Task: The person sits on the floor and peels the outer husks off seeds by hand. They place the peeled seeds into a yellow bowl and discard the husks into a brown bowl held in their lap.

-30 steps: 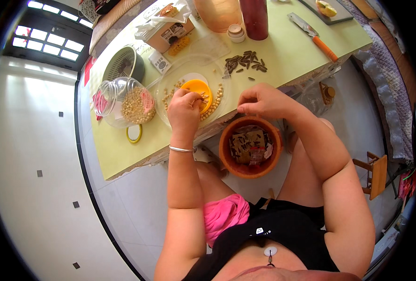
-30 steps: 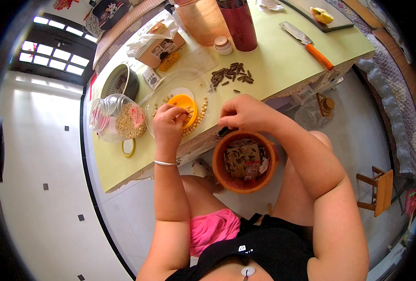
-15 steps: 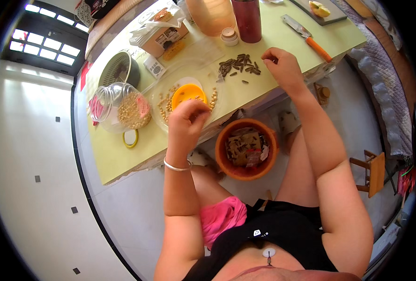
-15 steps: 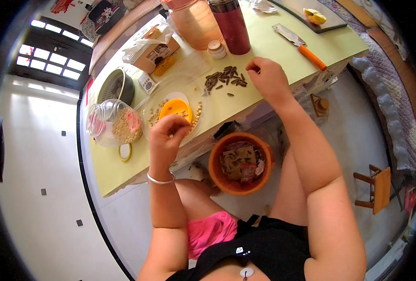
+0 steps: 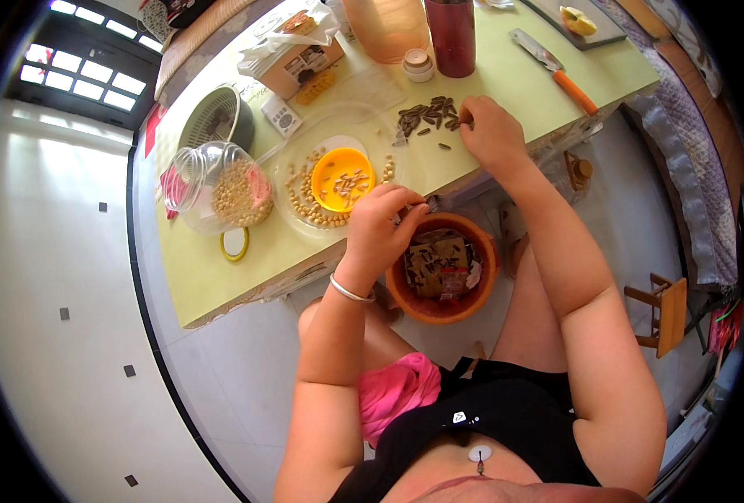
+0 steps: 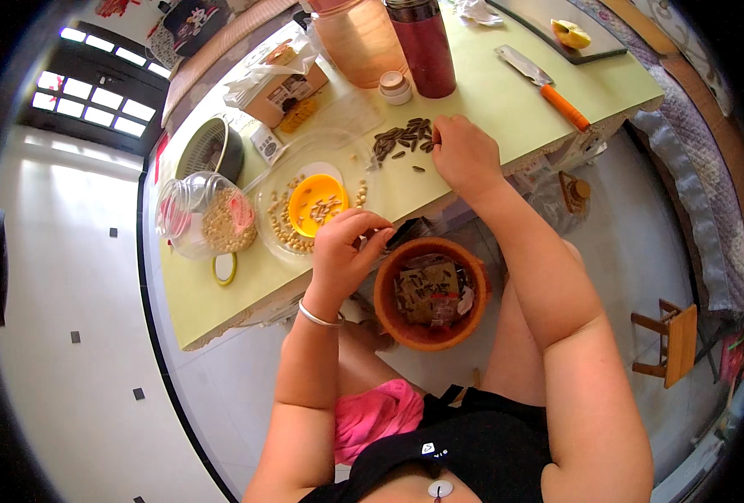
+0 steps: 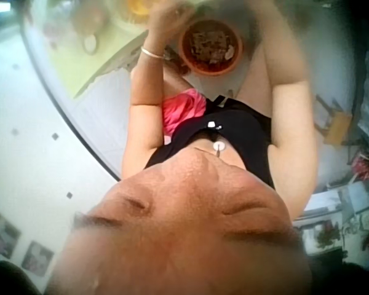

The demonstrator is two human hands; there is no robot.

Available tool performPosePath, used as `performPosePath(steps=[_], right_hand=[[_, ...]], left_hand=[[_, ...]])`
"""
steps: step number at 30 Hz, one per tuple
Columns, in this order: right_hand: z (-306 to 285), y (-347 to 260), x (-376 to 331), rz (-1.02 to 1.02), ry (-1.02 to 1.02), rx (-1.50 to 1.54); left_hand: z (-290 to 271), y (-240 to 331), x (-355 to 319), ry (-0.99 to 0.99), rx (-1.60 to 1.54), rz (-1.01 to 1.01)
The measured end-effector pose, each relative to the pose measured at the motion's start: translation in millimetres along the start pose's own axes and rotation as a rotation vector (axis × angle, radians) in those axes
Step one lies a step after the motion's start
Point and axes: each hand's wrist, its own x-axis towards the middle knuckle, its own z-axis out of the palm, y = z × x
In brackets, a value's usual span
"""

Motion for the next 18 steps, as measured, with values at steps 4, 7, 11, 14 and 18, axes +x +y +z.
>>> performPosePath(steps=[4,7,11,14,18], right_hand=[[-2,-3,0,-0.006,0.035,0.174],[-5,-13,-6,-0.006,-0.068,0.587],[-11,-31,-29,-0.08,-0.289,0.9],[-11,-41,-43,-0.057,-0.354,1.022],[-4,-46,-48,-0.008,-0.307,1.102]], left_hand=[[4,-3,3,0.08,0.037,0.028],[8,-4,4,0.191,0.056,-0.002],[14,-1,8,0.316,0.09,0.044],[16,3,12,0.321,0.076,0.094],[20,-5,9,0.361,0.102,0.111]])
